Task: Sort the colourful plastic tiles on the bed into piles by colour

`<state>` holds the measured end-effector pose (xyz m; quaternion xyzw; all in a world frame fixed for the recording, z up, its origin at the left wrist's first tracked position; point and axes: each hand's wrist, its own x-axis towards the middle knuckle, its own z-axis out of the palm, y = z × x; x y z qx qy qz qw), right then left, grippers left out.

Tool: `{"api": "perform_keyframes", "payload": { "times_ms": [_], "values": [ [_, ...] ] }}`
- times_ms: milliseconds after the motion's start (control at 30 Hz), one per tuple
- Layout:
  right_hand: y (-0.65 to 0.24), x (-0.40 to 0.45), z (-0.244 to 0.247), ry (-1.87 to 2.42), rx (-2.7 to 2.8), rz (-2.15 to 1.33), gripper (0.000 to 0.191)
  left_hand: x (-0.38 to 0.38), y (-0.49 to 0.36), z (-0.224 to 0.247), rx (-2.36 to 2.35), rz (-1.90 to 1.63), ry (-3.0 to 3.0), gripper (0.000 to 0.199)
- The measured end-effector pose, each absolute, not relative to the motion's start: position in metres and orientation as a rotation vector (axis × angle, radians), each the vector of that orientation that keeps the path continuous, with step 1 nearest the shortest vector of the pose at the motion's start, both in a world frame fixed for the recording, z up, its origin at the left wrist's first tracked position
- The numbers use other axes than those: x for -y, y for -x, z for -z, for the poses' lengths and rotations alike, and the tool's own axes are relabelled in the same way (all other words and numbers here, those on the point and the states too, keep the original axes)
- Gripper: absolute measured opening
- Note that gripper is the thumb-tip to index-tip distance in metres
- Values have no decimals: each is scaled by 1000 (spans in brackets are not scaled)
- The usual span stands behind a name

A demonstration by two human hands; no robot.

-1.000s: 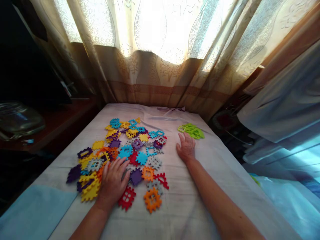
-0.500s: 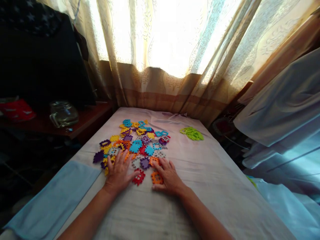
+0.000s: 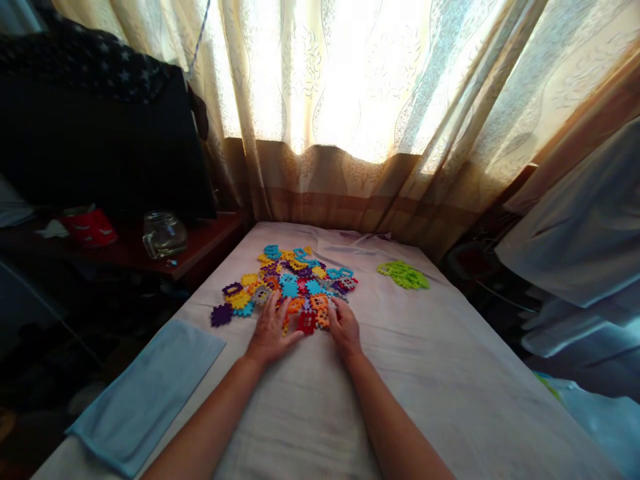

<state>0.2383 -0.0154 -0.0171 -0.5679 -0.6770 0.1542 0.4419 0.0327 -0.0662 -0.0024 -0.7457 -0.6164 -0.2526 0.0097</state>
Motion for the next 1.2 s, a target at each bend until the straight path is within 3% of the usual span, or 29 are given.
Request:
{"api": "perform_keyframes", "payload": {
  "times_ms": [167,400,633,800,1000,1200],
  "values": [
    [-265,30,35,1389,1403,-442,42,70,1,0,1925,895,2019,55],
    [-261,31,33,1404,1385,-507,43,37,45,-10,2584,840,1533,67],
    [-261,33,33,1385,1420,-512,39,29,-12,6,2327,940,1859,55],
    [-259,37,26,1349,1519,-386,34,54,-7,14,1985,1161,1963,51],
    [-246,44,12,1320,1777,-145,35,95,10,24,2052,743,2080,61],
    [-236,53,10,1282,2040,-60,40,95,8,19,1878,878,2239,44]
  ]
}}
